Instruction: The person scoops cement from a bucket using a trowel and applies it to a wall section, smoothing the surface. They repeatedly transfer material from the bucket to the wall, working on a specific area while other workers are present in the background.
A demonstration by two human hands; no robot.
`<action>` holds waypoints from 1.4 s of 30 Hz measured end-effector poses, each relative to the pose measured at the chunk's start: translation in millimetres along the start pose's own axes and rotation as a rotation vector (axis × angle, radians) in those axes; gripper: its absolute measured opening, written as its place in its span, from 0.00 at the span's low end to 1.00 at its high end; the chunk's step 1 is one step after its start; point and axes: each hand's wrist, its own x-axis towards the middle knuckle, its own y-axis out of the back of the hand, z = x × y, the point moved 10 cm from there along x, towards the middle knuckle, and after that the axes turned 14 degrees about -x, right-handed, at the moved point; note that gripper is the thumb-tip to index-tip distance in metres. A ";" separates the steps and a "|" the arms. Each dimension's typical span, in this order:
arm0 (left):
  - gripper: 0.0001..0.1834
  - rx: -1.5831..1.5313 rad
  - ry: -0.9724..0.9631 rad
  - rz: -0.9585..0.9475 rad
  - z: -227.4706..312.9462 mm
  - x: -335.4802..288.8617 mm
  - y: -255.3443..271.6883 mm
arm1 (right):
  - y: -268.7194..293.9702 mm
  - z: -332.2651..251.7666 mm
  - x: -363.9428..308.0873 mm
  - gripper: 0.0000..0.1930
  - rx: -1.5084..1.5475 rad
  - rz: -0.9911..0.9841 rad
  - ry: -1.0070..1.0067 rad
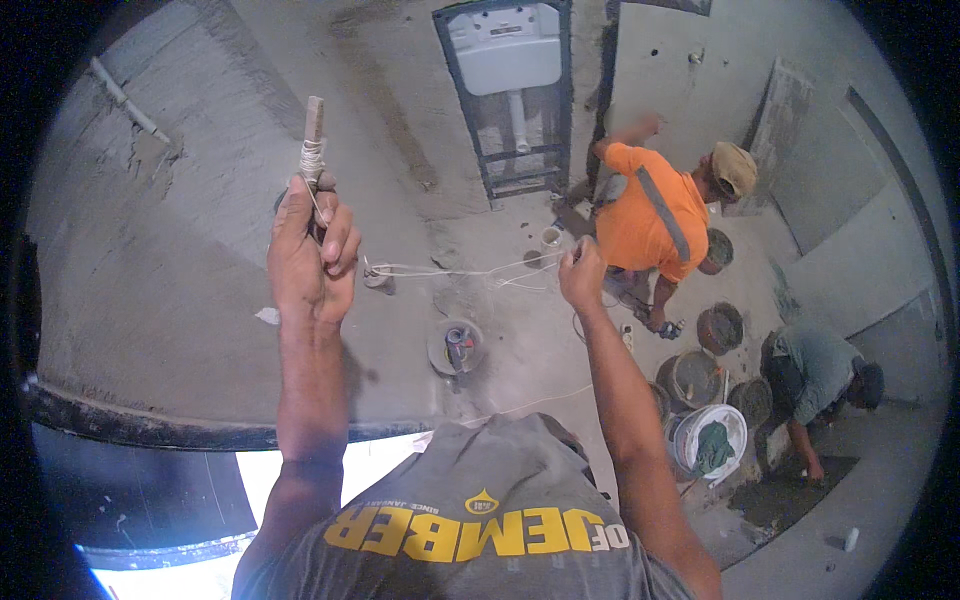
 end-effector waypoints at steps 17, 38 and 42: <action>0.18 -0.068 -0.106 0.155 28.7 61.5 66.6 | 7.6 -321.4 -31.3 0.24 0.987 -0.682 0.341; 0.17 -0.061 -0.313 0.326 11.8 175.3 101.6 | -82.9 -335.2 88.8 0.15 1.288 -0.859 0.321; 0.17 -0.083 -0.330 0.302 5.8 184.2 100.8 | -97.7 -330.4 100.1 0.11 1.219 -0.965 0.282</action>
